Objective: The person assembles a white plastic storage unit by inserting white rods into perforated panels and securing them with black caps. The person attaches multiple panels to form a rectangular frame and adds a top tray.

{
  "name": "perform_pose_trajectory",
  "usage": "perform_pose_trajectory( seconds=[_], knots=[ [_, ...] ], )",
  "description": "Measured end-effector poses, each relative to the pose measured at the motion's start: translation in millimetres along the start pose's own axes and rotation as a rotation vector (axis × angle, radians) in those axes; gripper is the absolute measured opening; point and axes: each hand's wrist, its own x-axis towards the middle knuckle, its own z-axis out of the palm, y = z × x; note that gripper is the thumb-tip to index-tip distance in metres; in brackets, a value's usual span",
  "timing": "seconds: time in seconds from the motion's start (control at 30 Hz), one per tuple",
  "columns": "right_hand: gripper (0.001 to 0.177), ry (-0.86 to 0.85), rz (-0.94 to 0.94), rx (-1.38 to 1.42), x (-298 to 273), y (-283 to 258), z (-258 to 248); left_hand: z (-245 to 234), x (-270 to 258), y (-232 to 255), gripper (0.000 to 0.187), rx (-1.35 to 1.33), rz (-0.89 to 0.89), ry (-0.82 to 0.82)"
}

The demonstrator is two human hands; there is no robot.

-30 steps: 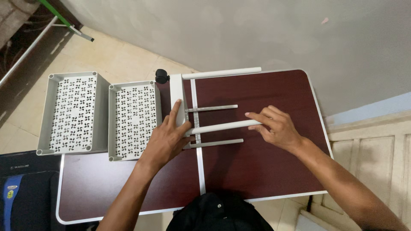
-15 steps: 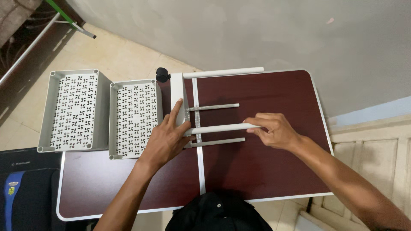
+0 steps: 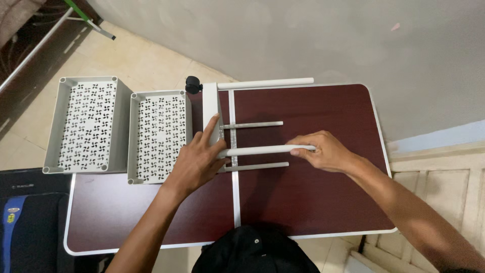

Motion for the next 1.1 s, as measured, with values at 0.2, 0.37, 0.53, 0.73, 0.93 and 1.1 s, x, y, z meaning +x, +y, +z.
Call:
perform_pose_trajectory(
  seconds=[0.2,0.37,0.53,0.73,0.93,1.1],
  knots=[
    [0.049,0.455,-0.692,-0.609,-15,-6,6,-2,-1,-2,0.026,-0.084,0.031,0.071],
    [0.043,0.406,-0.691,-0.691,-9,3,7,4,2,-2,0.025,0.0,0.031,-0.007],
    [0.027,0.255,-0.484,-0.454,-1,2,1,4,3,-8,0.029,0.051,0.048,-0.006],
    [0.025,0.061,-0.116,-0.091,2,0,-6,7,6,-10,0.029,0.046,0.04,-0.014],
    [0.036,-0.148,0.199,0.114,10,0,-13,5,7,-7,0.027,0.053,0.057,-0.011],
    [0.035,-0.108,0.192,0.037,13,-16,-18,1,7,-4,0.028,0.023,-0.013,-0.072]
  ],
)
